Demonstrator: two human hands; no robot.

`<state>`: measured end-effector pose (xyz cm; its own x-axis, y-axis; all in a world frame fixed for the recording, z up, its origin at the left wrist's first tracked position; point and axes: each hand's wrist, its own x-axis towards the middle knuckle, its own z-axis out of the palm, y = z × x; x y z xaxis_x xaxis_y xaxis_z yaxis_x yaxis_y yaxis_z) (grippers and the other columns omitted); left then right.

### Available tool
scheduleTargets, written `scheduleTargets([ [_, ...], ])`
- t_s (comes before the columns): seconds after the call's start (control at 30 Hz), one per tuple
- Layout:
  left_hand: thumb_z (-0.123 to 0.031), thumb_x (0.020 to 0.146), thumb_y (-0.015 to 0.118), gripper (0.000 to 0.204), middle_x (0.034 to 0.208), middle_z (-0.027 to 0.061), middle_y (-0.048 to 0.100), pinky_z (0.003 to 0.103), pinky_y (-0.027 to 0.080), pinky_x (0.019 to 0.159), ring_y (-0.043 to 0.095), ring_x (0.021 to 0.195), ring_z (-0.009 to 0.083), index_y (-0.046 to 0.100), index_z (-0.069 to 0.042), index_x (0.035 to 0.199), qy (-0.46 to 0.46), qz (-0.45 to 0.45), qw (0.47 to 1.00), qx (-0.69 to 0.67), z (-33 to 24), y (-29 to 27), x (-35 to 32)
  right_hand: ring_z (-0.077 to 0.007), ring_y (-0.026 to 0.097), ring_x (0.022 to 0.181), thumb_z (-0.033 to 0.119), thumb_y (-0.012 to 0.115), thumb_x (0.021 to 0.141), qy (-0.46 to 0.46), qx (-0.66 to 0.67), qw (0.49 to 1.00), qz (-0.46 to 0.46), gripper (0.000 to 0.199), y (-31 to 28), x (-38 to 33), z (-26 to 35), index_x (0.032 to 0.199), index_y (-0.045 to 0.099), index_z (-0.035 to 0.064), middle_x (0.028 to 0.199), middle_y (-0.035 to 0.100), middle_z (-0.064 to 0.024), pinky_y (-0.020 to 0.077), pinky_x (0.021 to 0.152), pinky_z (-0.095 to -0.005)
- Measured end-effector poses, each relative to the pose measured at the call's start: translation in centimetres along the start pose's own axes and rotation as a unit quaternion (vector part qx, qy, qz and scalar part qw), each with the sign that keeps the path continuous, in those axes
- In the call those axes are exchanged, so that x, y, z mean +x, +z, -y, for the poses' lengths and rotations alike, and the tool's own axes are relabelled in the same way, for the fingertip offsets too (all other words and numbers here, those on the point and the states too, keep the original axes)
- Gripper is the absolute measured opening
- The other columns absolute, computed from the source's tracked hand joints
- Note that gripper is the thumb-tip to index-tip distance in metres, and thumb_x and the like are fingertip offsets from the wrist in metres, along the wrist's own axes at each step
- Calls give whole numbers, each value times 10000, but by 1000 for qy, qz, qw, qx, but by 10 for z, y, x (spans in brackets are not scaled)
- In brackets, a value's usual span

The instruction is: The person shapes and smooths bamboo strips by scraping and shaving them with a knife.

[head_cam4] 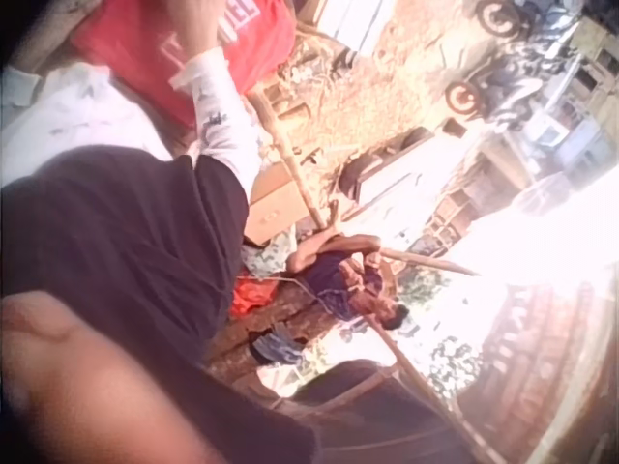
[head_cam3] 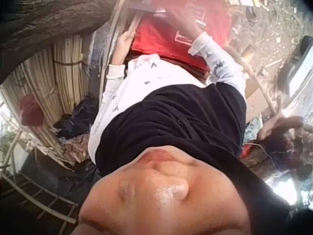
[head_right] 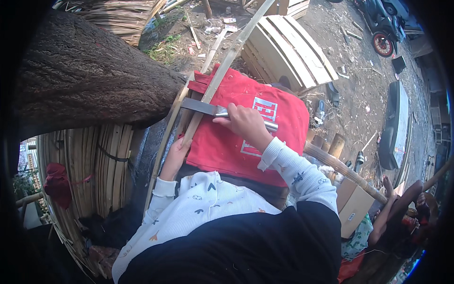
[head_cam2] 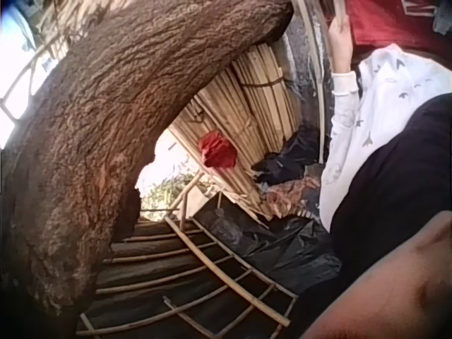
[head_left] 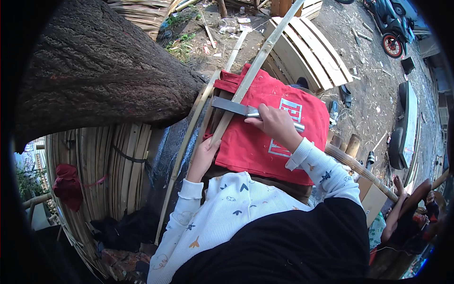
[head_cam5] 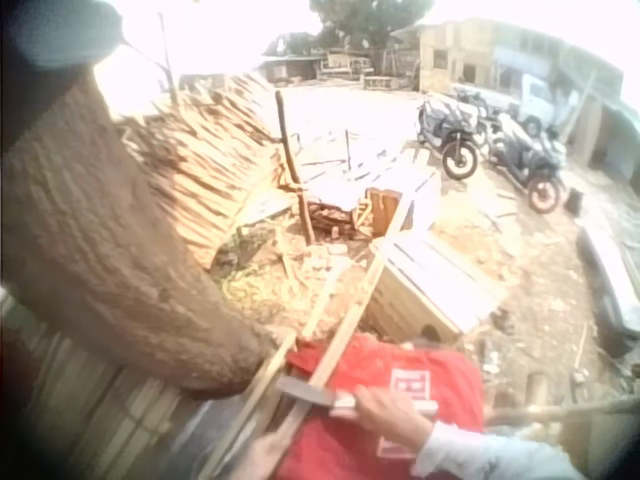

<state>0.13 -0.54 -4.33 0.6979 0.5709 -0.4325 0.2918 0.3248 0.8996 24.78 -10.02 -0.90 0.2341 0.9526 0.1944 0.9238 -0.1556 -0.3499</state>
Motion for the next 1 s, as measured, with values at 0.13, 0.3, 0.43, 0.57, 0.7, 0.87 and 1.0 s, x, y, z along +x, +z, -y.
scheduleTargets([
  [0.13,-151,953,512,325,1106,71,626,252,413,908,552,1022,104,529,48,1209,13,-9,1000,11,-3,2,5,-235,571,435,572,516,850,15,-14,999,30,552,-9,0,25,688,481,45,514,514,-82,446,389,-343],
  [0.3,-101,942,512,303,1155,98,624,265,390,949,555,1079,138,541,60,1197,32,-25,997,68,-11,8,5,-180,549,448,639,523,795,-144,-47,987,-53,576,20,-13,5,684,477,75,535,481,-33,428,390,-299],
  [0.43,-138,946,518,305,1060,62,648,233,450,813,593,919,103,557,27,1199,55,-20,998,31,-5,6,13,-164,542,440,637,518,799,-89,-65,992,-56,574,17,-18,18,678,482,78,531,485,-32,421,384,-293],
  [0.57,-257,942,549,297,741,-71,555,175,280,421,382,516,-8,602,-63,1160,-19,-39,999,21,-8,5,9,-168,543,438,639,515,802,-89,-56,993,-55,574,15,-17,20,682,489,78,523,481,-32,424,385,-290],
  [0.7,-294,928,574,207,631,-104,402,159,230,390,320,486,-21,600,-106,1010,-131,-6,991,-27,-43,4,1,-237,566,456,596,527,822,-17,-13,999,33,558,-6,-13,35,702,490,53,528,510,-73,429,400,-347],
  [0.87,-275,896,622,209,641,-58,468,210,323,416,405,502,24,595,-74,944,-122,-6,992,-42,-79,11,8,-326,575,510,517,545,860,82,73,993,50,502,-26,0,34,773,480,27,577,553,-140,425,443,-416],
  [1.0,-233,852,651,300,825,192,629,390,465,683,602,718,290,547,48,873,48,-87,972,211,-66,-1,17,-310,575,487,495,547,874,98,64,993,-10,489,-29,4,27,765,470,25,564,558,-130,433,432,-392],
])
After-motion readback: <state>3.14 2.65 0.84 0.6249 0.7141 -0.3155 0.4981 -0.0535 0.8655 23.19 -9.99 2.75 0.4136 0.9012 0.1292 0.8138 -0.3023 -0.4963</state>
